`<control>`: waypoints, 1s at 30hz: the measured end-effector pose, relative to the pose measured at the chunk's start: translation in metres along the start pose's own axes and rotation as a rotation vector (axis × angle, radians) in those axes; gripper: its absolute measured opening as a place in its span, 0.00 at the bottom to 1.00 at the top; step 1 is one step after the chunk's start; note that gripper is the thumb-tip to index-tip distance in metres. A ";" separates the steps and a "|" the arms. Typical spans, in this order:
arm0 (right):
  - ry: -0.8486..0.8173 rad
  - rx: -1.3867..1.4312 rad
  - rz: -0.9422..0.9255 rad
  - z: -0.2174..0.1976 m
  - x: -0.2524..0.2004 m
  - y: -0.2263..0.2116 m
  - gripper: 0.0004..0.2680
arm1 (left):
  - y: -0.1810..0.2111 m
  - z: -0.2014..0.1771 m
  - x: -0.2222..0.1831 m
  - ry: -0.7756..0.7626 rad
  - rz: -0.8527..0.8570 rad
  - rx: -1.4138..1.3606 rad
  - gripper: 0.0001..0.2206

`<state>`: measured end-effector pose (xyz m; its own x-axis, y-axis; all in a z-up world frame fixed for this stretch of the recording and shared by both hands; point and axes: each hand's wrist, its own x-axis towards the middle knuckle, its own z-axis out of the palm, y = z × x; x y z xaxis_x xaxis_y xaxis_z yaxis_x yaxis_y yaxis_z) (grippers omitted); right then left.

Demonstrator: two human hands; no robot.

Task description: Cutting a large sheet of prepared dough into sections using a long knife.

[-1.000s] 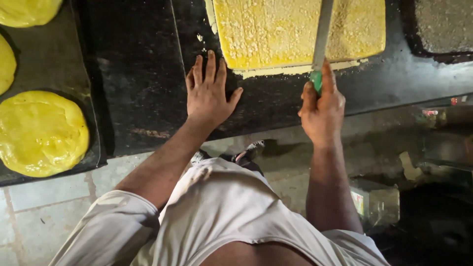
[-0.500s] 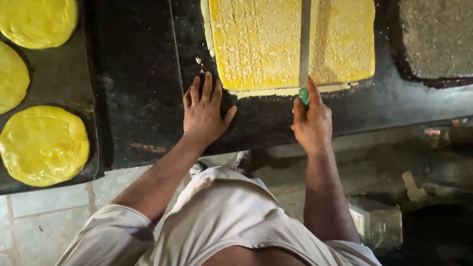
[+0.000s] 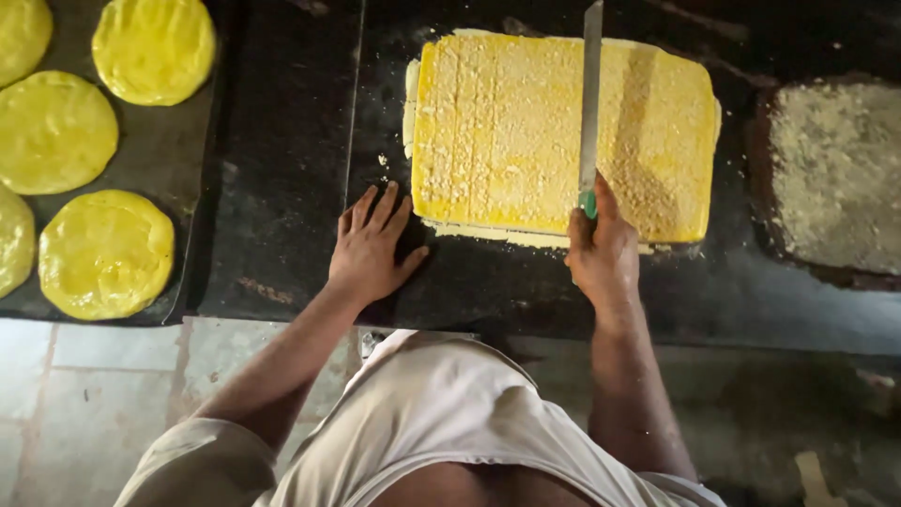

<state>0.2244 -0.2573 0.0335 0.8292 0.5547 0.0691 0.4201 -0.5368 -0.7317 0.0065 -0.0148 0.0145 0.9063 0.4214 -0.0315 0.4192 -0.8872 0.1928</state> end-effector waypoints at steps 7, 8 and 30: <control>0.004 -0.077 -0.078 0.014 0.031 0.025 0.20 | 0.001 0.002 0.000 0.031 -0.028 -0.003 0.36; -0.004 -0.038 -0.100 0.015 0.034 0.023 0.21 | 0.001 0.003 0.000 0.035 -0.023 -0.005 0.36; -0.109 -0.219 0.136 0.046 0.059 -0.045 0.20 | -0.009 0.005 -0.002 0.067 -0.004 -0.095 0.34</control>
<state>0.2370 -0.1710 0.0392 0.8437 0.5272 -0.1014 0.3877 -0.7290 -0.5642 0.0012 -0.0089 0.0082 0.8980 0.4389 0.0322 0.4126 -0.8651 0.2853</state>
